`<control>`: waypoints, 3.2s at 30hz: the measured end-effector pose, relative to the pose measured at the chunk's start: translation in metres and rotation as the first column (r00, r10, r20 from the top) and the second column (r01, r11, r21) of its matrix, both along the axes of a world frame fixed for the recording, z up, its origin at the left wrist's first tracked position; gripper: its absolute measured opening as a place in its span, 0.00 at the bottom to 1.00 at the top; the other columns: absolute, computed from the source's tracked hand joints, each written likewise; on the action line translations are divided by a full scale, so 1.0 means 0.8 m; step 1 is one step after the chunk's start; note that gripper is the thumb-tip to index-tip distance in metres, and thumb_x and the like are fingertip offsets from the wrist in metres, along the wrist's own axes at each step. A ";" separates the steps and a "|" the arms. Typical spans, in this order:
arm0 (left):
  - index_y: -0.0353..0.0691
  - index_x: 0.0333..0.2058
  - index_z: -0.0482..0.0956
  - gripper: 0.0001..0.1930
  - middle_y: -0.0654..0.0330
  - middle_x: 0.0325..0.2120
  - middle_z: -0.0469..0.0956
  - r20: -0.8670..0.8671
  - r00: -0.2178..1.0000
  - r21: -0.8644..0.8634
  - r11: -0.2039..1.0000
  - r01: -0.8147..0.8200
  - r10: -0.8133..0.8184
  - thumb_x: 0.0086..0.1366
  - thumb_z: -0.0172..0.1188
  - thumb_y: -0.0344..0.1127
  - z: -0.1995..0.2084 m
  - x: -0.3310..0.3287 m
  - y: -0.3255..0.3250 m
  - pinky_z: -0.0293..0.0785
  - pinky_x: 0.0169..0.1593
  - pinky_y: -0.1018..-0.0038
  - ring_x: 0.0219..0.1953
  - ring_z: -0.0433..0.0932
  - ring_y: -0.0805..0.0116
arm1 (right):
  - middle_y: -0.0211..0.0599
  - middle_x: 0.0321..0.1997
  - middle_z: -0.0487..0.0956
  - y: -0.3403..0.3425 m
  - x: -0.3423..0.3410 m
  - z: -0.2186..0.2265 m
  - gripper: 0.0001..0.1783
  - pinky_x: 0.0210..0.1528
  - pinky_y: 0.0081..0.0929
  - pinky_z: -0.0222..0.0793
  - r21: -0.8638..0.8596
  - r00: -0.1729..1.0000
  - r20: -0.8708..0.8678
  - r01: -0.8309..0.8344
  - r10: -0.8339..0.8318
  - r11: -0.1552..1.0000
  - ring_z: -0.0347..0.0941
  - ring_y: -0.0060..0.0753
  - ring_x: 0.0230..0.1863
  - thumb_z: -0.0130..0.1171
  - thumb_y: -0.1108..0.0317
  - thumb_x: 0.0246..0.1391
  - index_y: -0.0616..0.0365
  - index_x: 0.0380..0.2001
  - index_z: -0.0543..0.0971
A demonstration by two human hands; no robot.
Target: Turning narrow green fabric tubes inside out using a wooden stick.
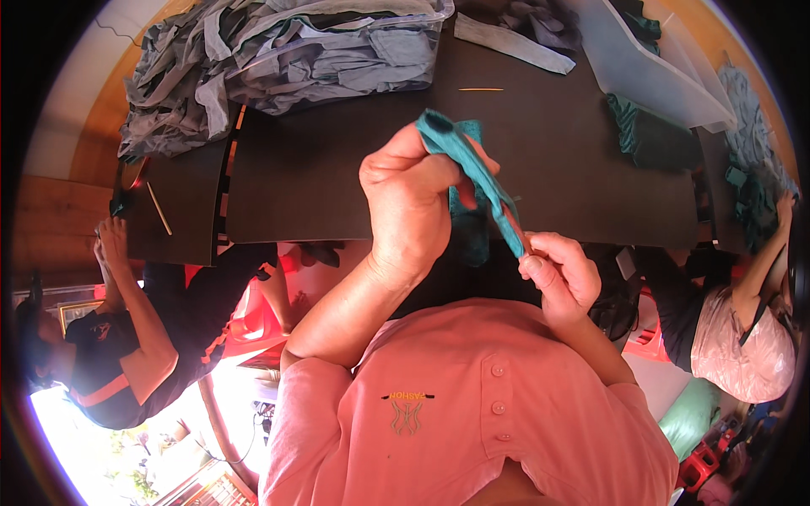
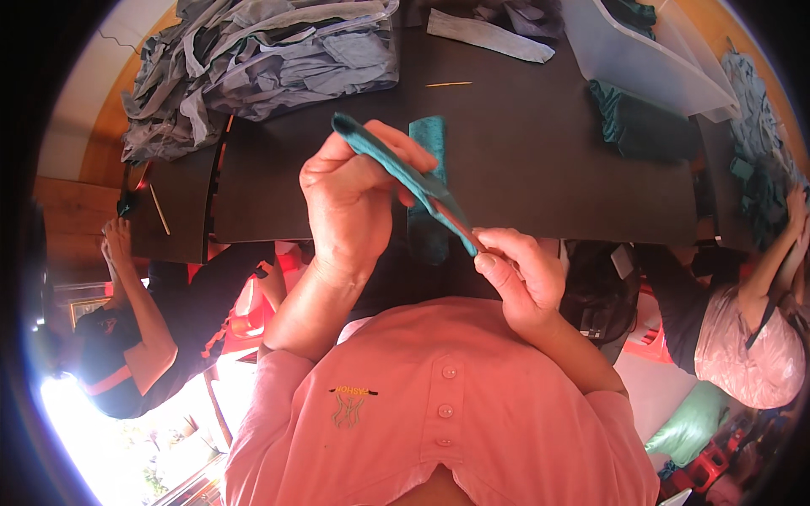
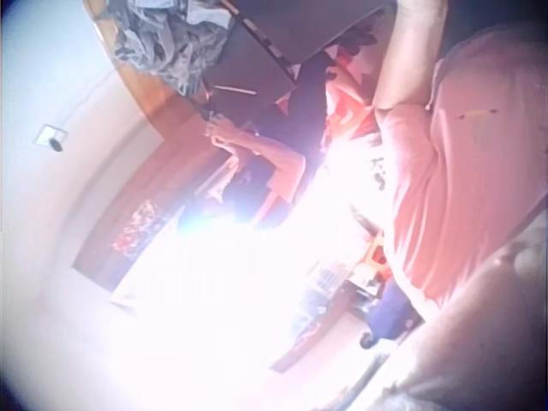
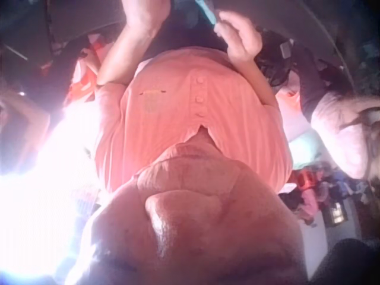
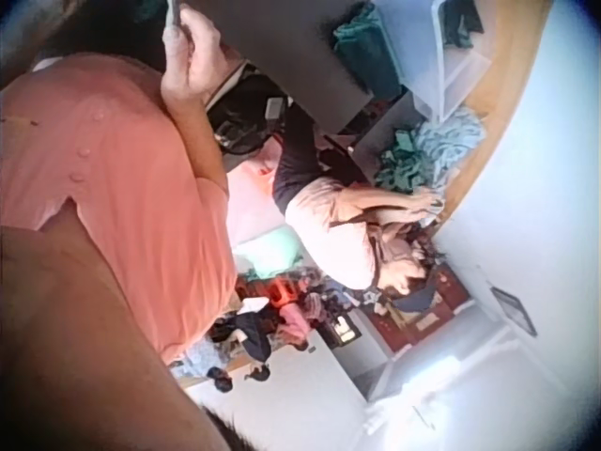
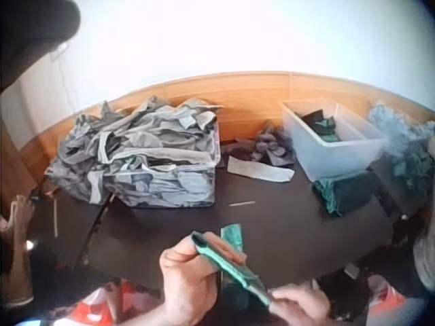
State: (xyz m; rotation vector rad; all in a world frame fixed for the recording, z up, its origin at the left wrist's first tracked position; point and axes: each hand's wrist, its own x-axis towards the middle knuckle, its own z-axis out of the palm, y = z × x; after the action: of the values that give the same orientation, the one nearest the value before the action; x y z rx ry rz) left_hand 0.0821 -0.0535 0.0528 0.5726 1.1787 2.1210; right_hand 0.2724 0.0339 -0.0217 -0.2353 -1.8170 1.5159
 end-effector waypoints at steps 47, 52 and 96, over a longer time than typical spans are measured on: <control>0.30 0.38 0.81 0.04 0.48 0.38 0.81 -0.345 0.934 0.251 0.951 0.182 -0.088 0.64 0.62 0.22 -0.008 -0.030 -0.029 0.83 0.40 0.72 0.39 0.81 0.63 | 0.41 0.28 0.80 0.031 0.011 0.010 0.13 0.24 0.18 0.63 0.402 0.999 -0.013 0.049 -0.048 0.914 0.72 0.24 0.22 0.63 0.82 0.52 0.68 0.43 0.79; 0.31 0.38 0.80 0.05 0.43 0.39 0.80 -0.439 0.892 0.181 0.963 0.202 -0.105 0.63 0.61 0.25 -0.008 -0.034 -0.034 0.81 0.40 0.65 0.37 0.81 0.59 | 0.41 0.30 0.82 0.037 0.011 0.012 0.13 0.25 0.19 0.64 0.364 1.000 -0.015 0.014 -0.010 0.931 0.72 0.25 0.23 0.63 0.82 0.51 0.68 0.43 0.80; 0.31 0.39 0.80 0.07 0.42 0.38 0.79 -0.301 0.952 0.263 0.956 0.130 -0.046 0.62 0.63 0.25 -0.017 -0.061 -0.048 0.84 0.37 0.67 0.35 0.82 0.58 | 0.41 0.25 0.77 0.048 -0.012 0.035 0.11 0.25 0.21 0.66 0.105 0.965 0.139 -0.236 0.221 0.966 0.72 0.26 0.23 0.59 0.82 0.55 0.73 0.42 0.78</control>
State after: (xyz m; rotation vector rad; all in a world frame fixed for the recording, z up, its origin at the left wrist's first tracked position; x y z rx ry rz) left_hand 0.0337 -0.0915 0.0396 1.0807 0.9834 2.1918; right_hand 0.2625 0.0721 0.0064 -0.0649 -2.0883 1.5699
